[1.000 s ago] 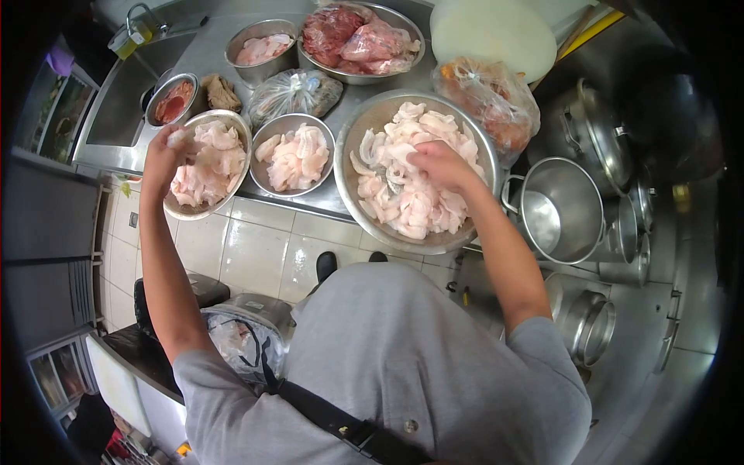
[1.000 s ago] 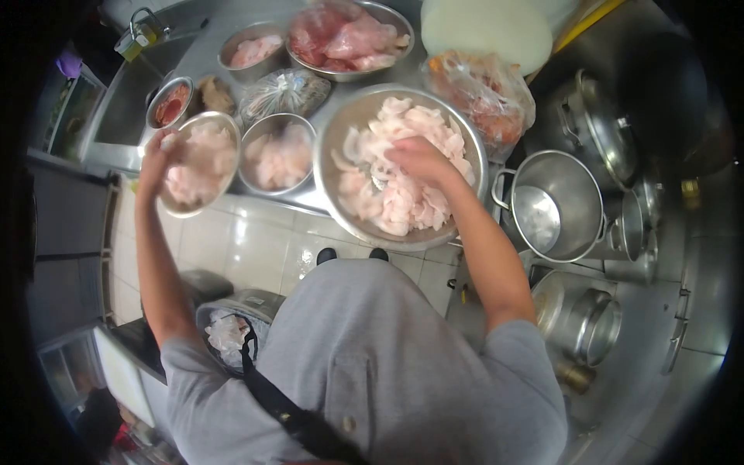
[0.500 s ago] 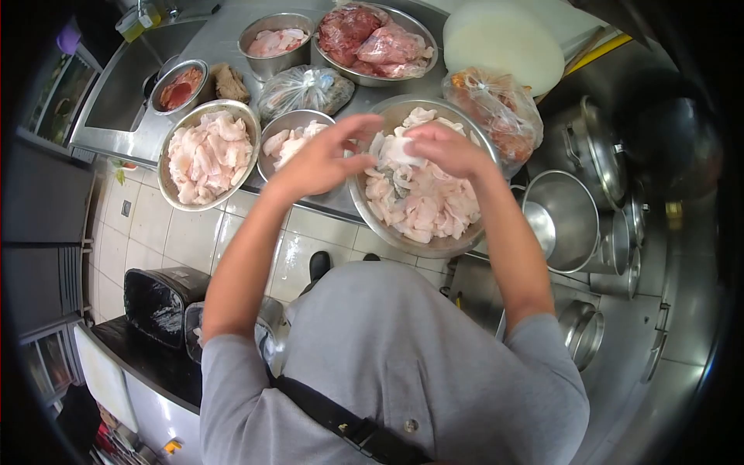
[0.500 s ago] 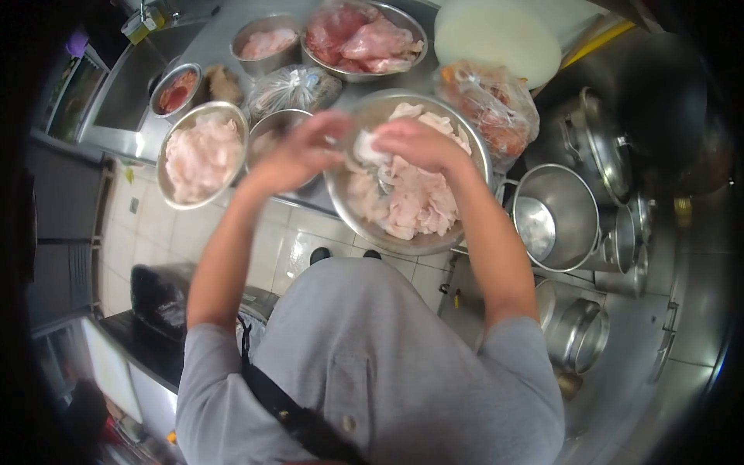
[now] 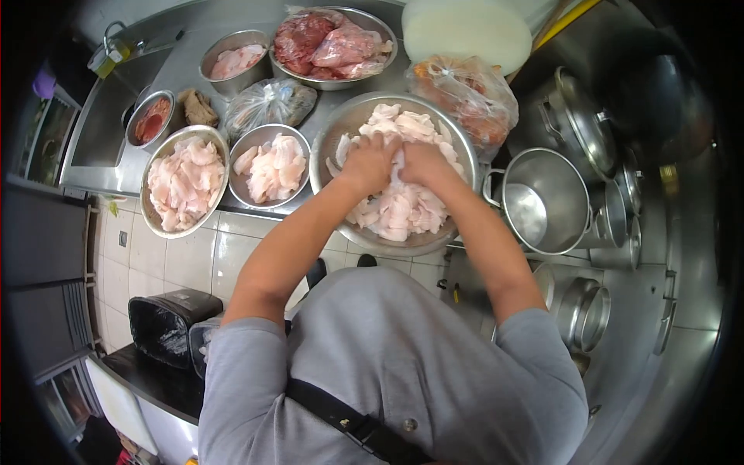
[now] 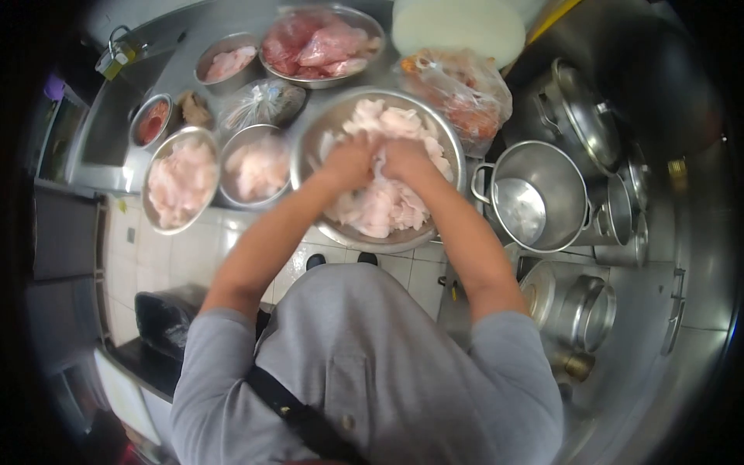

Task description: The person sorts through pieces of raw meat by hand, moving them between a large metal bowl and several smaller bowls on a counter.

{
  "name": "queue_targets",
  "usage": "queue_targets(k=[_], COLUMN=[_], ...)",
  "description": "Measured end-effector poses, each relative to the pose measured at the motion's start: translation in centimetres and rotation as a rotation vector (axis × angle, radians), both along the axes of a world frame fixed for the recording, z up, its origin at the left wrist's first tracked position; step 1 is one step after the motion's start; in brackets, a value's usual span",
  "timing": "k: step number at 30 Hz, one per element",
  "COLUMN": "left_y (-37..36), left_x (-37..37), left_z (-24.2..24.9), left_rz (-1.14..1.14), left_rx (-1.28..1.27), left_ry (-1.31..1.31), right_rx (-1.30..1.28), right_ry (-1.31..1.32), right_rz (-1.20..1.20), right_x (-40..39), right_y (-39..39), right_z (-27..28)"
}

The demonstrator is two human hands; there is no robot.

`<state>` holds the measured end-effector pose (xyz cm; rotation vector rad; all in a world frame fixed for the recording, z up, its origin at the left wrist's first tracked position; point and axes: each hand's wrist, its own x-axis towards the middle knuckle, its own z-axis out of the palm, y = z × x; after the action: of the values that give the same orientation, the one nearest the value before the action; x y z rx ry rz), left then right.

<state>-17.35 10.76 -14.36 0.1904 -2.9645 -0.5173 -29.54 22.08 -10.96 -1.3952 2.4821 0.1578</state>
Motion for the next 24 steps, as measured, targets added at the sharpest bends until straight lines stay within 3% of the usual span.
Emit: queue_targets(k=[2, 5, 8, 9, 11, 12, 13, 14, 15, 16, 18, 20, 22, 24], left_y=[0.3, -1.1, -1.9, -2.4, -3.3, -3.2, -3.1, -3.1, -3.6, -4.3, -5.3, -5.3, -5.1, -4.9], left_x=[-0.9, -1.8, -0.5, -0.2, 0.1, 0.6, 1.5, 2.3, 3.0, 3.1, 3.1, 3.6, 4.3, 4.4], left_z=[0.2, -0.6, -0.7, -0.8, -0.7, 0.8, 3.8, 6.8, 9.1, 8.2, 6.4, 6.3, 7.2, 7.1], left_rz=[0.108, 0.053, 0.081, 0.086, 0.181, 0.182, 0.315, 0.450, 0.287, 0.291, -0.039, -0.135, -0.278, -0.333], left_rx=[-0.011, 0.032, 0.175, 0.177, 0.451, 0.452, 0.799, 1.145, 1.304, 1.298, 1.992, 2.004, 2.255, 2.291], left_ry=[-0.097, -0.140, 0.025, 0.023, -0.012, -0.015, -0.092, -0.168, -0.186, -0.186, -0.077, -0.026, 0.004, 0.031], right_rx=[-0.109, -0.128, -0.273, -0.313, -0.350, -0.393, -0.434, -0.436, -0.423, -0.410, -0.458, -0.509, -0.684, -0.729], right_ry=[-0.010, -0.115, -0.137, -0.296, -0.461, -0.566, -0.669, -0.671, -0.771, -0.872, -0.794, -0.709, -1.141, -1.180], right_rz=[0.001, -0.034, -0.036, -0.086, -0.135, -0.338, -0.546, -0.546, -0.467, -0.385, -0.296, -0.207, -0.316, -0.373], right_x=[-0.7, -0.9, -2.3, -2.9, -2.7, -2.0, -1.6, -2.7, -4.3, -4.8, -4.9, -4.4, -3.4, -2.2], right_y=[0.3, 0.7, 1.3, 1.5, 1.7, 2.0, 2.3, 2.6, 2.9, 2.8, 2.9, 2.8, 2.5, 2.1], right_z=[-1.3, -1.6, -1.2, -0.4, 2.0, 4.0, 5.0, 4.4, 3.4, 3.4, 3.7, 4.4, 4.9, 6.1])
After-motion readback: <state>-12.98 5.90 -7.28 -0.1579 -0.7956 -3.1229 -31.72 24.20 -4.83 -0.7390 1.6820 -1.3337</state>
